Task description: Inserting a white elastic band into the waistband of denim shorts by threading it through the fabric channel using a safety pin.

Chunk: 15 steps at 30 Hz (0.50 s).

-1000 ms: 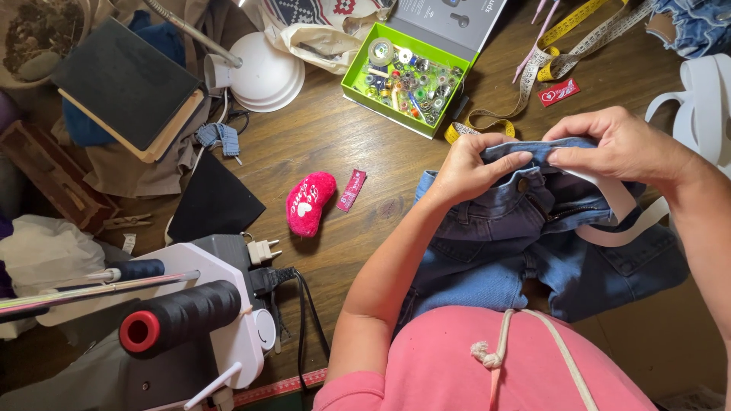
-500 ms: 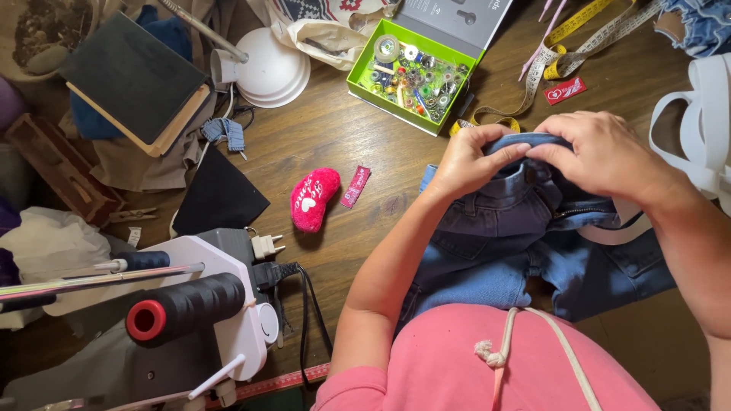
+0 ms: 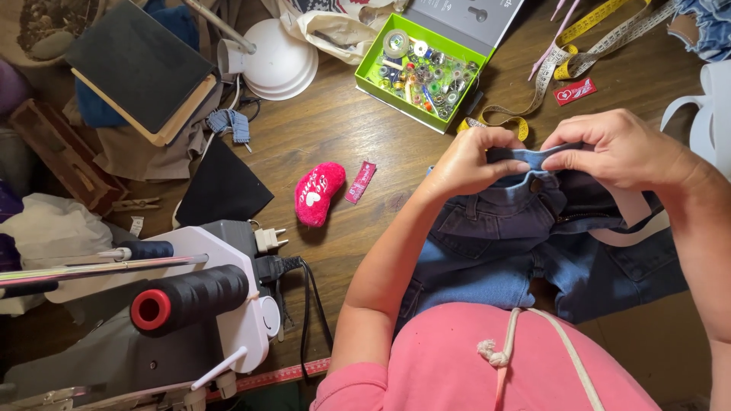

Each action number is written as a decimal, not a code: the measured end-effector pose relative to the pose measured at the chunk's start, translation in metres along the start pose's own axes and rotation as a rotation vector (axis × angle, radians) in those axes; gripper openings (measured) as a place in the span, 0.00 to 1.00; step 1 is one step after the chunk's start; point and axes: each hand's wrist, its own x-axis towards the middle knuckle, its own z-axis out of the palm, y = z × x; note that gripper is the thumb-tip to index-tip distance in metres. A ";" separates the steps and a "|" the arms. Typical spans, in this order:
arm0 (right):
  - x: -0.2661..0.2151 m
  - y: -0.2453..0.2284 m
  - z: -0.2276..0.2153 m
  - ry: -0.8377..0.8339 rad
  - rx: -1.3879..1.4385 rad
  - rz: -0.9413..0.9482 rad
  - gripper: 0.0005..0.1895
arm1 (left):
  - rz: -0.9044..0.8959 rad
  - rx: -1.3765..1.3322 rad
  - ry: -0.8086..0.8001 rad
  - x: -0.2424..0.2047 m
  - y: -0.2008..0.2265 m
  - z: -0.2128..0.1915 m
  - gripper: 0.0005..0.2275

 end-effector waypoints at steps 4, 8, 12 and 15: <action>0.004 0.001 0.000 -0.050 0.231 0.030 0.07 | 0.058 -0.070 0.027 0.000 -0.019 0.019 0.10; 0.006 0.004 0.001 -0.127 0.215 0.234 0.20 | 0.048 -0.254 0.054 0.001 -0.015 0.024 0.07; 0.001 0.026 0.026 0.081 0.421 0.128 0.12 | 0.093 -0.009 0.217 0.001 0.011 0.018 0.18; -0.001 0.034 0.036 0.144 0.527 0.056 0.07 | -0.244 0.154 0.097 0.000 0.024 0.009 0.29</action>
